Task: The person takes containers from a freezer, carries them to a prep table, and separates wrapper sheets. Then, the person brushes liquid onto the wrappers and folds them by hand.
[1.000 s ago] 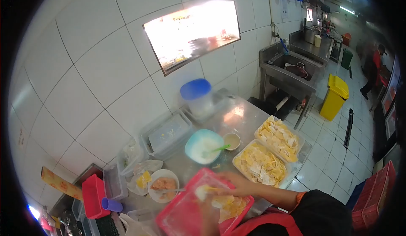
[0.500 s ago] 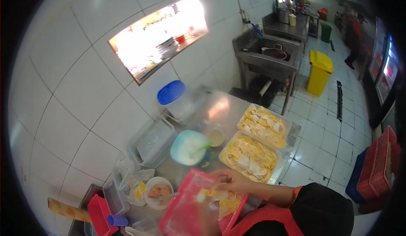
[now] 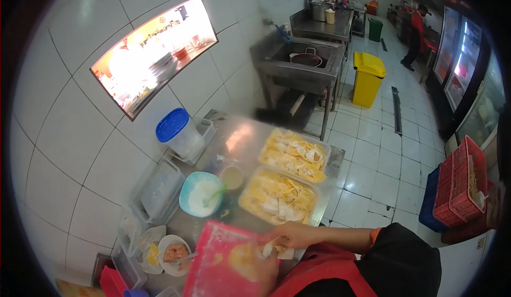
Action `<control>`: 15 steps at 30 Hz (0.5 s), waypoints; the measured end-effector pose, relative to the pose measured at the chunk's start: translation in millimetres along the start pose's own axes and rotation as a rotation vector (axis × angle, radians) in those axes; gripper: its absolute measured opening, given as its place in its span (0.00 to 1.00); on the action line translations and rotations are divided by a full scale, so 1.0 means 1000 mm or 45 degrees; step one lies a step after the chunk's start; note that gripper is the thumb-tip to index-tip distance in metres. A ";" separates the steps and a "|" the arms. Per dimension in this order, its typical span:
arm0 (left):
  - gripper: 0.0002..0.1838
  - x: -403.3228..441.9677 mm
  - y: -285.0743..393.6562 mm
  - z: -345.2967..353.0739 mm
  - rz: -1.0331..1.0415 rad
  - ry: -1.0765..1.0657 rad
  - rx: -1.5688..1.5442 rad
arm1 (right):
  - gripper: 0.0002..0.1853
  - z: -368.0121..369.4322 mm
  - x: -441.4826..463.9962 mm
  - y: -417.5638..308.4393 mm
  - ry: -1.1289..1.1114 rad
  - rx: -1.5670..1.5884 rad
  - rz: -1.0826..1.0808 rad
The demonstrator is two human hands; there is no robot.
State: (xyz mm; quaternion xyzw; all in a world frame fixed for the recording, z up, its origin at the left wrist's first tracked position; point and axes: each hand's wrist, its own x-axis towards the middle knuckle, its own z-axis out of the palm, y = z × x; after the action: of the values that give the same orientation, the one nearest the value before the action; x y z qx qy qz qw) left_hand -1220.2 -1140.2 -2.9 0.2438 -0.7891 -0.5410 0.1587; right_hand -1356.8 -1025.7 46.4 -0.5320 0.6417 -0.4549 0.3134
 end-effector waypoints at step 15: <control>0.27 -0.006 -0.126 -0.067 -0.062 0.371 0.432 | 0.15 -0.227 0.107 0.090 -0.096 -0.248 0.168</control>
State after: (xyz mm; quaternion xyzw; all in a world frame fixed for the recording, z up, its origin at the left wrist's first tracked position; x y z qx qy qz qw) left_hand -1154.1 -1226.5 -95.6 0.3616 -0.8313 -0.3633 0.2147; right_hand -1619.0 -1070.5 61.3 -0.5332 0.7042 -0.3486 0.3134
